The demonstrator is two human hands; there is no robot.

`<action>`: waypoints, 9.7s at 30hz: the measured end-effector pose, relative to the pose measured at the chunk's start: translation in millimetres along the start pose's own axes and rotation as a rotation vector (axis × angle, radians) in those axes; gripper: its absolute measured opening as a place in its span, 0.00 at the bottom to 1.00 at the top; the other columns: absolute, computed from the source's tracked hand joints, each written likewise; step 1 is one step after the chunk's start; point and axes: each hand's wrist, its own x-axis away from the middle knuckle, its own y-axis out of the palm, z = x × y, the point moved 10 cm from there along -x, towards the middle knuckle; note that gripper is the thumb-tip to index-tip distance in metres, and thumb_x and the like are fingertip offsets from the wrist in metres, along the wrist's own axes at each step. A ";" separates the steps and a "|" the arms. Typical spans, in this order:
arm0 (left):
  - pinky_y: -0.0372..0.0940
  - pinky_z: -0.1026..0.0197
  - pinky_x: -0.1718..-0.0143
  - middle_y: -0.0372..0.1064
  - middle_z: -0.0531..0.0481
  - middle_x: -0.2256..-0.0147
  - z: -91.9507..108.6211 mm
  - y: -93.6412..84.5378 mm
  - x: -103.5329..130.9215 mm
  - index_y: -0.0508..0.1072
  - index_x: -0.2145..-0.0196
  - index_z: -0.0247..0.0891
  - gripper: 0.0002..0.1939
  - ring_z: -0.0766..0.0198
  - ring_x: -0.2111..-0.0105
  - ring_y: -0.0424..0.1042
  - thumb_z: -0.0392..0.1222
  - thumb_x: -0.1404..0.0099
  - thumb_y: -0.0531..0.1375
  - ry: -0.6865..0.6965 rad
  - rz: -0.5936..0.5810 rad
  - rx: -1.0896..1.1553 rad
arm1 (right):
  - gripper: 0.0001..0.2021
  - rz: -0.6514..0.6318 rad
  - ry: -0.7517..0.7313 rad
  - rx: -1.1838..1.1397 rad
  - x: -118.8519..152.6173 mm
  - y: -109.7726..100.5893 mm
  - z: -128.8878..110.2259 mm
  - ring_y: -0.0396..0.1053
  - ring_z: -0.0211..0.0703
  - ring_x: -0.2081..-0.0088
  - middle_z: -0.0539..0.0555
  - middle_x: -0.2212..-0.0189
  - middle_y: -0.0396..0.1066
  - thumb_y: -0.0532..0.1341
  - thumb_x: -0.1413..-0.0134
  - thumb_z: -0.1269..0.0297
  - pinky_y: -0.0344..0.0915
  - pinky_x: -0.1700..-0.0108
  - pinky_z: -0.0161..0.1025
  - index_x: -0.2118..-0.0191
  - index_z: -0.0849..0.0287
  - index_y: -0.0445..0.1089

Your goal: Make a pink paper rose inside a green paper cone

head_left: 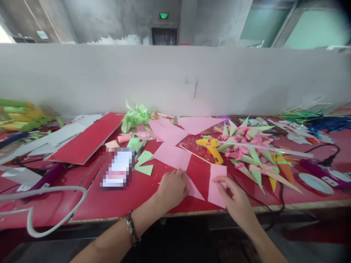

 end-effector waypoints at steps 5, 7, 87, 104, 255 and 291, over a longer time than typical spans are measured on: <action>0.60 0.61 0.65 0.68 0.49 0.68 -24.3 -30.2 14.3 0.68 0.65 0.37 0.14 0.63 0.68 0.66 0.47 0.39 0.49 -0.095 0.189 0.465 | 0.09 -0.044 -0.092 -0.215 -12.9 31.7 -50.4 0.66 0.42 0.62 0.55 0.65 0.68 0.50 0.48 0.62 0.62 0.61 0.34 0.64 0.59 0.63; 0.60 0.66 0.71 0.68 0.52 0.73 -33.6 -23.4 17.4 0.68 0.69 0.36 0.12 0.67 0.73 0.66 0.45 0.40 0.49 -0.096 0.127 0.694 | 0.09 -0.055 -0.132 -0.262 -18.7 41.8 -66.4 0.66 0.42 0.61 0.56 0.64 0.68 0.50 0.47 0.62 0.62 0.60 0.35 0.63 0.59 0.63; 0.51 0.67 0.79 0.63 0.53 0.78 -81.4 11.7 70.3 0.64 0.79 0.36 0.16 0.68 0.78 0.61 0.46 0.38 0.48 -0.400 0.121 0.295 | 0.10 -0.209 -0.264 0.490 -14.5 86.8 -58.7 0.59 0.36 0.76 0.49 0.81 0.62 0.54 0.49 0.68 0.49 0.74 0.32 0.79 0.60 0.61; 0.58 0.60 0.70 0.66 0.50 0.74 -75.1 24.9 54.9 0.64 0.71 0.36 0.11 0.62 0.73 0.66 0.39 0.36 0.46 -0.259 -0.085 0.156 | 0.10 -0.238 -0.230 0.577 -20.3 91.8 -56.4 0.61 0.36 0.77 0.50 0.82 0.65 0.52 0.48 0.68 0.46 0.74 0.34 0.79 0.59 0.62; 0.57 0.61 0.67 0.65 0.54 0.83 -79.5 -79.2 66.8 0.66 0.81 0.36 0.11 0.70 0.82 0.59 0.30 0.45 0.49 -0.038 0.427 0.021 | 0.14 -0.662 -0.422 -0.120 -31.0 75.3 -135.2 0.57 0.32 0.77 0.47 0.80 0.61 0.48 0.43 0.63 0.51 0.75 0.30 0.74 0.60 0.65; 0.59 0.63 0.71 0.61 0.54 0.80 -74.3 -12.4 43.0 0.62 0.74 0.36 0.13 0.67 0.78 0.63 0.44 0.38 0.45 -0.275 0.256 1.281 | 0.20 -0.378 0.345 -0.644 -23.5 113.1 -51.0 0.57 0.47 0.48 0.56 0.51 0.62 0.51 0.49 0.52 0.52 0.47 0.44 0.54 0.57 0.63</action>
